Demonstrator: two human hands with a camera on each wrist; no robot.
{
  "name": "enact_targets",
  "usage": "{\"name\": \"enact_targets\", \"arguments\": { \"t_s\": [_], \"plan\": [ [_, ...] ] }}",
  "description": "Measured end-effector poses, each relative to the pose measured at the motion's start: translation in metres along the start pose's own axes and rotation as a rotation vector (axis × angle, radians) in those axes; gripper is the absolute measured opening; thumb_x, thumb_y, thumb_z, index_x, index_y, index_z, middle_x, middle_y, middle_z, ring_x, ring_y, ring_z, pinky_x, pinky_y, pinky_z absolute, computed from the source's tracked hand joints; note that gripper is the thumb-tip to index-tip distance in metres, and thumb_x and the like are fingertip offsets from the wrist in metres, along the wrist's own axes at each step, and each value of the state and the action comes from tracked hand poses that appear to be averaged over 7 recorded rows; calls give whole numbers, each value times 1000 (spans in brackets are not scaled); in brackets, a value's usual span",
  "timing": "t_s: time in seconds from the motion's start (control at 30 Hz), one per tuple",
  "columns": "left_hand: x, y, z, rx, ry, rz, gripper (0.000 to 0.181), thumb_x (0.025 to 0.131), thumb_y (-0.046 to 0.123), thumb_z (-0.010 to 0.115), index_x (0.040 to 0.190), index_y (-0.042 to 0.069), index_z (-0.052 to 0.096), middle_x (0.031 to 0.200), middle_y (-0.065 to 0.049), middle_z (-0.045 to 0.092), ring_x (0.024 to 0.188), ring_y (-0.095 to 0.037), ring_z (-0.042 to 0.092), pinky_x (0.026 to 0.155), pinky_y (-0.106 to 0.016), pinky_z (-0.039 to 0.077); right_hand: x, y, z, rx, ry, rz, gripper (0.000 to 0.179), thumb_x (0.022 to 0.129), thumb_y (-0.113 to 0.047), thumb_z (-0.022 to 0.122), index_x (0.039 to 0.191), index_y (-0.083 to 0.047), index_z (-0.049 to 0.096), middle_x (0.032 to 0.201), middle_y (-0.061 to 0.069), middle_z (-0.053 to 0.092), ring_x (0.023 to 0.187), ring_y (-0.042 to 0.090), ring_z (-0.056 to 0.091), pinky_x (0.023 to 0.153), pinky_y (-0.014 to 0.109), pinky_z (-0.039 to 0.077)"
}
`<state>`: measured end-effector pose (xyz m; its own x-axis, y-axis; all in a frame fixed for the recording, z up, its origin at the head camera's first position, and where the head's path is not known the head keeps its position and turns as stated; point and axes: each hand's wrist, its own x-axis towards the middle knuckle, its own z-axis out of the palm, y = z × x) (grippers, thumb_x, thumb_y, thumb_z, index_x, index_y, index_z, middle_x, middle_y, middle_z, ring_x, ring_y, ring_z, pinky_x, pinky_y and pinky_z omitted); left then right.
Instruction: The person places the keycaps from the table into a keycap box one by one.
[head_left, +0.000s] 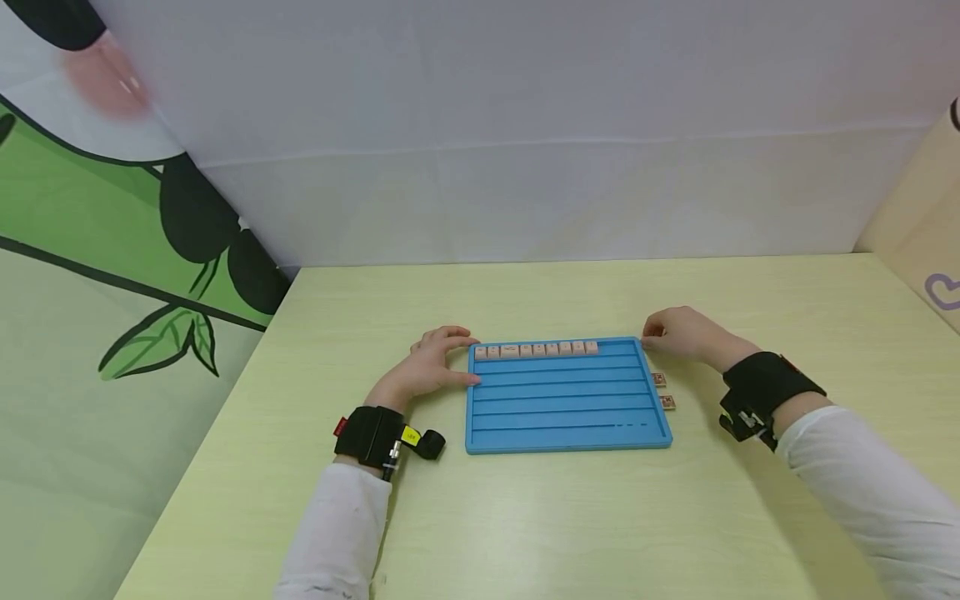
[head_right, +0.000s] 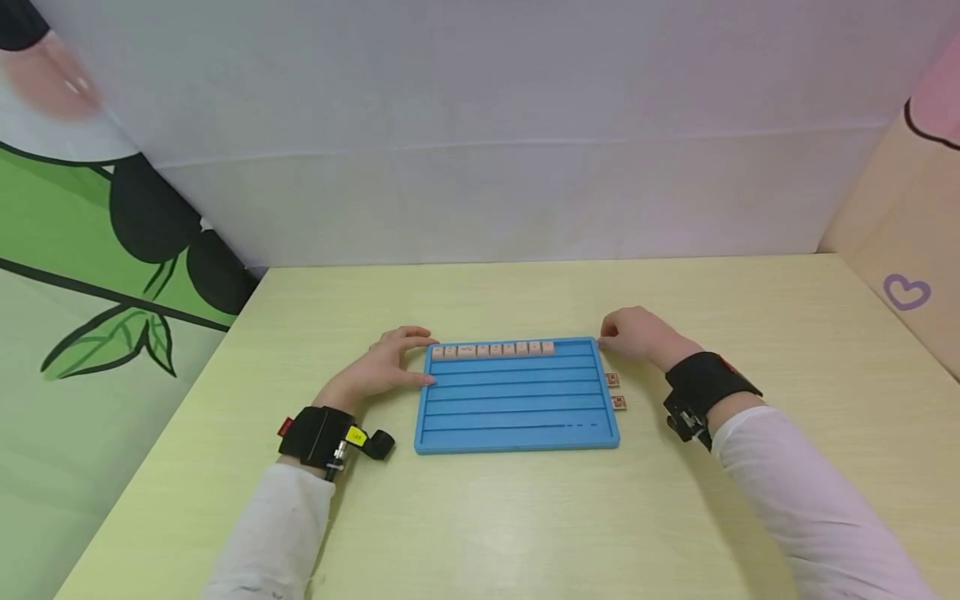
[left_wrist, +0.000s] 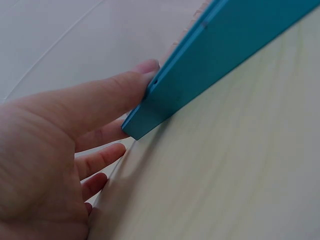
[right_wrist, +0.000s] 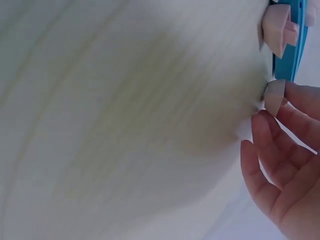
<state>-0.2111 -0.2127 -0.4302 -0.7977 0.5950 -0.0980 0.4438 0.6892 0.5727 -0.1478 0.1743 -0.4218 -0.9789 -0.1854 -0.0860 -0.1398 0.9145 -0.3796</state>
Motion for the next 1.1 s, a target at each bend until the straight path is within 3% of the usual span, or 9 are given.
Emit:
{"name": "enact_targets", "arguments": {
  "t_s": [0.3,0.43,0.57,0.7,0.9,1.1],
  "plan": [
    [-4,-1,0,-3,-8,0,67,79,32,76,137,11,50,149,-11,33,140,-34,19,112,-60,9,-11,-6,-13,-8,79,-57,12,89,-9,60,92,3,63,91,17,66,81,28,60,75,44,49],
    [-6,-1,0,-2,-12,3,67,79,33,76,137,11,50,149,-11,32,140,-35,19,112,-60,10,-17,-12,-14,4,104,-79,20,88,-6,61,103,7,62,93,18,65,82,29,60,74,43,50],
    [-7,-1,-1,-3,-14,8,67,79,32,76,137,10,50,149,-11,32,140,-35,19,112,-60,9,-19,-17,-16,-3,100,-105,27,89,-4,61,111,10,62,98,20,66,86,32,62,75,43,52],
    [-7,-1,-2,0,-13,9,67,79,32,76,137,10,50,149,-11,32,140,-35,19,112,-60,9,-20,-20,-15,8,101,-121,20,89,-3,61,107,6,65,99,18,67,87,31,62,77,43,52],
    [-7,-1,-2,-2,-9,15,67,79,32,76,137,9,50,149,-12,33,139,-36,19,111,-61,10,-20,-24,-12,56,109,-113,10,90,-4,60,98,1,61,92,13,65,79,24,60,68,36,50],
    [-8,0,-2,-1,-12,14,67,79,32,76,137,10,50,149,-12,32,139,-37,19,111,-62,10,-22,-24,-8,72,106,-116,19,90,-4,60,107,4,61,94,15,66,79,23,61,70,36,53]
  ]
}}
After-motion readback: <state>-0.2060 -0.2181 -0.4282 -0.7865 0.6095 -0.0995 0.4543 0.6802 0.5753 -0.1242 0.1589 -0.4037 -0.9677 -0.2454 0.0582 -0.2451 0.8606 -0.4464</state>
